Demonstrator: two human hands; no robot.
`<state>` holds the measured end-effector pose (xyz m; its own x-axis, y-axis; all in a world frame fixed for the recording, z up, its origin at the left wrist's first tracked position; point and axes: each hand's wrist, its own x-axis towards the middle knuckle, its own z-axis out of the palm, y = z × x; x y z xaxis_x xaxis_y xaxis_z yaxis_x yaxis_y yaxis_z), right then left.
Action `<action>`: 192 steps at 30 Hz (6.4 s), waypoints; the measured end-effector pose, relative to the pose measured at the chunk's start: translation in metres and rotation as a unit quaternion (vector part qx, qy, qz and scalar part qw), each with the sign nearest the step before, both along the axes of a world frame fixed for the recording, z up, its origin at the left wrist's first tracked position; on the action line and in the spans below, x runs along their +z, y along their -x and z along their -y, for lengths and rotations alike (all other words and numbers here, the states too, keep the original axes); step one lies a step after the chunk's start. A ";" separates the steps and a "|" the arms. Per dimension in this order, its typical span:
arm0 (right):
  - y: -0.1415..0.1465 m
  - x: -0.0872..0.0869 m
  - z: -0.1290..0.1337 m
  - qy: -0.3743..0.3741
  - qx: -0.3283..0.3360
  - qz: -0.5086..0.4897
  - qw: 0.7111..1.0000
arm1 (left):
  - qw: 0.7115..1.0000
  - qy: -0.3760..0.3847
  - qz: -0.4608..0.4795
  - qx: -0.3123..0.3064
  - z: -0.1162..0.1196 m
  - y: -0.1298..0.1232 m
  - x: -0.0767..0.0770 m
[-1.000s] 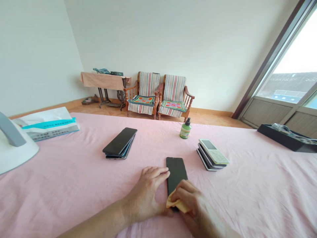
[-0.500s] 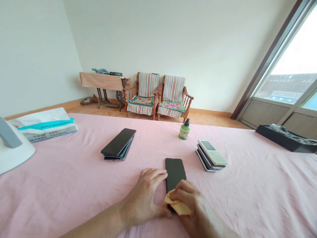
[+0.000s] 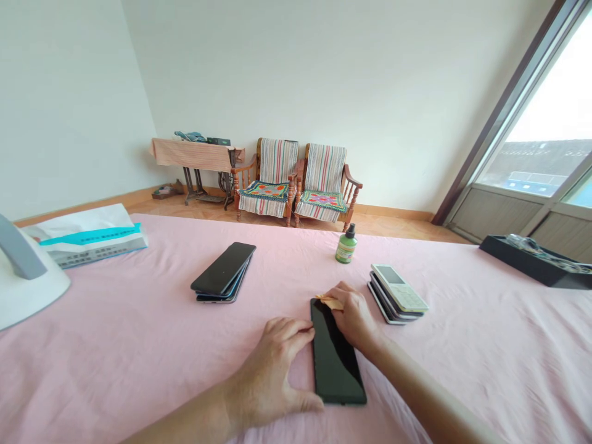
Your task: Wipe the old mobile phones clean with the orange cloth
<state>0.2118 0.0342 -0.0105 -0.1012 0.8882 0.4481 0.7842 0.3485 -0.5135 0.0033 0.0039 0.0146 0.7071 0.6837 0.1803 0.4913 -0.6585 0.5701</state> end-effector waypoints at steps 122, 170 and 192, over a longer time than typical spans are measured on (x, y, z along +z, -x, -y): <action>0.011 0.028 0.038 -0.091 0.034 -0.111 0.989 | 0.937 -0.303 0.164 0.059 0.009 0.011 -0.022; 0.008 0.020 0.025 -0.090 -0.056 -0.160 0.981 | 0.942 -0.280 0.176 0.050 0.008 0.009 -0.017; -0.008 0.004 0.019 -0.018 -0.145 -0.226 0.963 | 0.986 -0.098 0.061 0.118 -0.039 0.039 0.004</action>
<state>0.2201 0.0154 -0.0066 0.3608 0.8331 0.4192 0.5511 0.1722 -0.8165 -0.0355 0.0432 0.0186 0.4974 0.7705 0.3987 0.5796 -0.6371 0.5082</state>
